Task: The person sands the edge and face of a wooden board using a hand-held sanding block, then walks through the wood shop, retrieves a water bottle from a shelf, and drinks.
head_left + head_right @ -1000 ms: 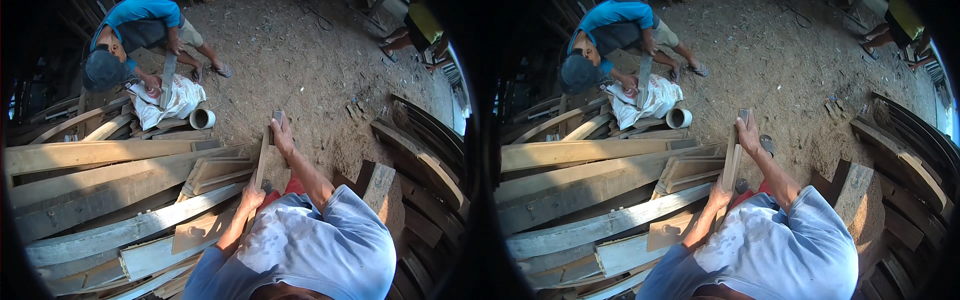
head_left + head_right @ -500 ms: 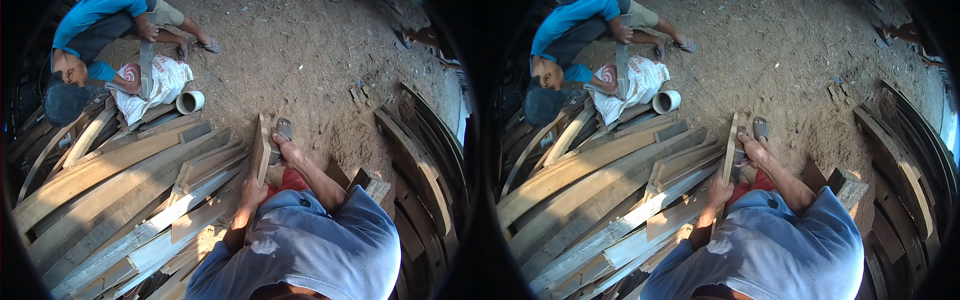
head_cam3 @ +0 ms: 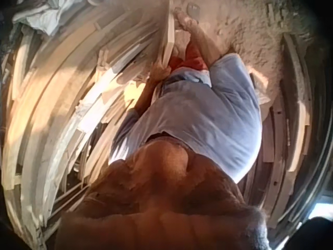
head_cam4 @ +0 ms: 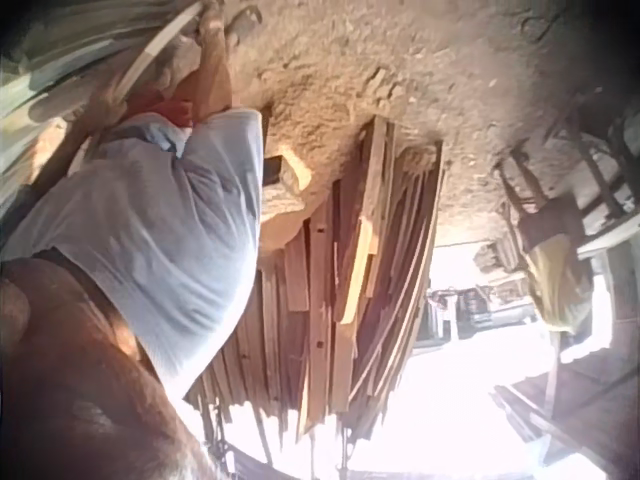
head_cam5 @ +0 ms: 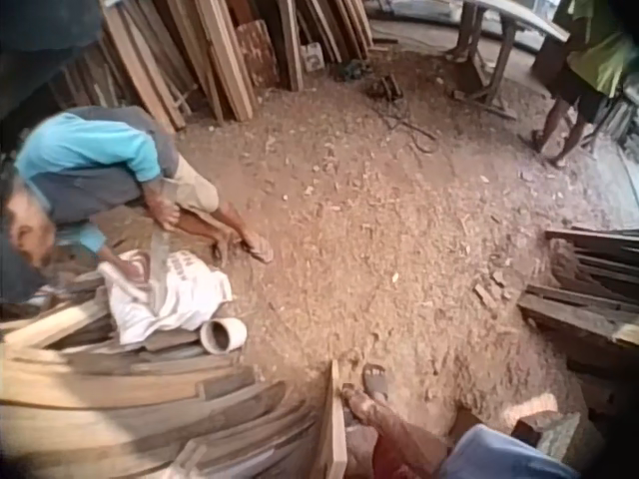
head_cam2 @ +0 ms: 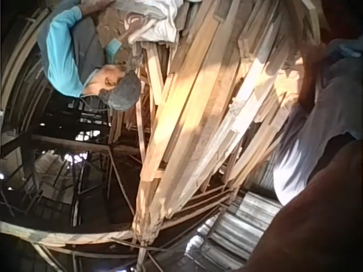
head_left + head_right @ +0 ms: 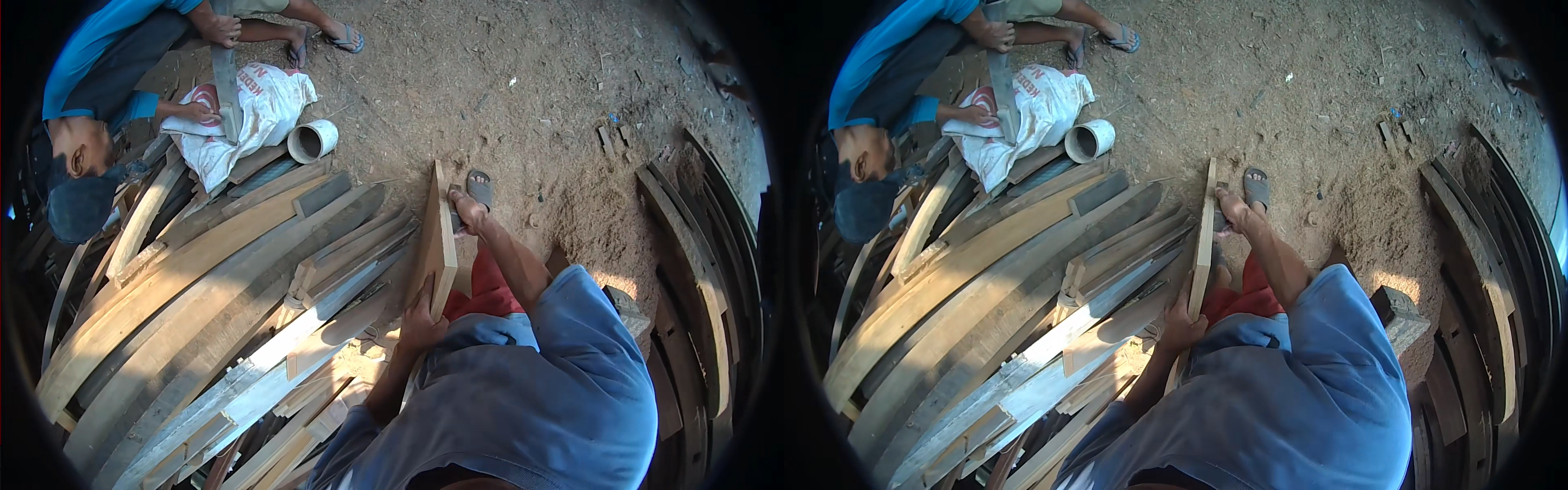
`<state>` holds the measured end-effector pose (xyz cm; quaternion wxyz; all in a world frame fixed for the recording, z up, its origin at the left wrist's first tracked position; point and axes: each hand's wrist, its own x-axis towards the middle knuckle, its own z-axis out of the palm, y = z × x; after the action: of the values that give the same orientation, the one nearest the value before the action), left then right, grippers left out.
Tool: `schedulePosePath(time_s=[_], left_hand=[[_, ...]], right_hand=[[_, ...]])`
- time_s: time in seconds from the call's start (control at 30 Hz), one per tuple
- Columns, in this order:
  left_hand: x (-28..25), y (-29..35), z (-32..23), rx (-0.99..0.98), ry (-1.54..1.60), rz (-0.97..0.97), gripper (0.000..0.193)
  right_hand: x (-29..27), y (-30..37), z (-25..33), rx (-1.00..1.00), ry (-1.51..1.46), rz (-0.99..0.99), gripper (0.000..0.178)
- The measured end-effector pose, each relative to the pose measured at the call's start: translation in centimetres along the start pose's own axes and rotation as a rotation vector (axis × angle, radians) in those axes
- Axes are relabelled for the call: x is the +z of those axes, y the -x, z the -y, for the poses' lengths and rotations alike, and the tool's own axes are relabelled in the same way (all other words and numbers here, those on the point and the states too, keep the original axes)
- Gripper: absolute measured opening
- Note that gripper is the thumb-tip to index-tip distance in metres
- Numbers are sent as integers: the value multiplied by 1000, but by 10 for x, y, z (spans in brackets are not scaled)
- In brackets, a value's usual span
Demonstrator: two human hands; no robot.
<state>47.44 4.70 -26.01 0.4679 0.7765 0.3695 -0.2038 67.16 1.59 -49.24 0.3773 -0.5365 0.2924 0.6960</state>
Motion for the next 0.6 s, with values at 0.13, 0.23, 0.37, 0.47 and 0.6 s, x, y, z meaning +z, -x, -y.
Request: schedulePosePath(time_s=[0.13,0.23,0.37,0.47,0.6], left_hand=[[-4,-2,-3,-33,-29,31,93],[-11,1,-7,-147,100,83,94],[-16,4,-7,-138,118,71,93],[-17,2,5,-92,116,32,93],[-27,4,9,-36,97,-15,90]], right_hand=[[-24,-61,-25,-156,-154,175,45],[-47,-27,-27,-108,-19,164,45],[-109,-14,-44,-131,-109,155,44],[-142,24,-31,-104,122,-65,39],[-160,42,-29,-188,187,-181,37]])
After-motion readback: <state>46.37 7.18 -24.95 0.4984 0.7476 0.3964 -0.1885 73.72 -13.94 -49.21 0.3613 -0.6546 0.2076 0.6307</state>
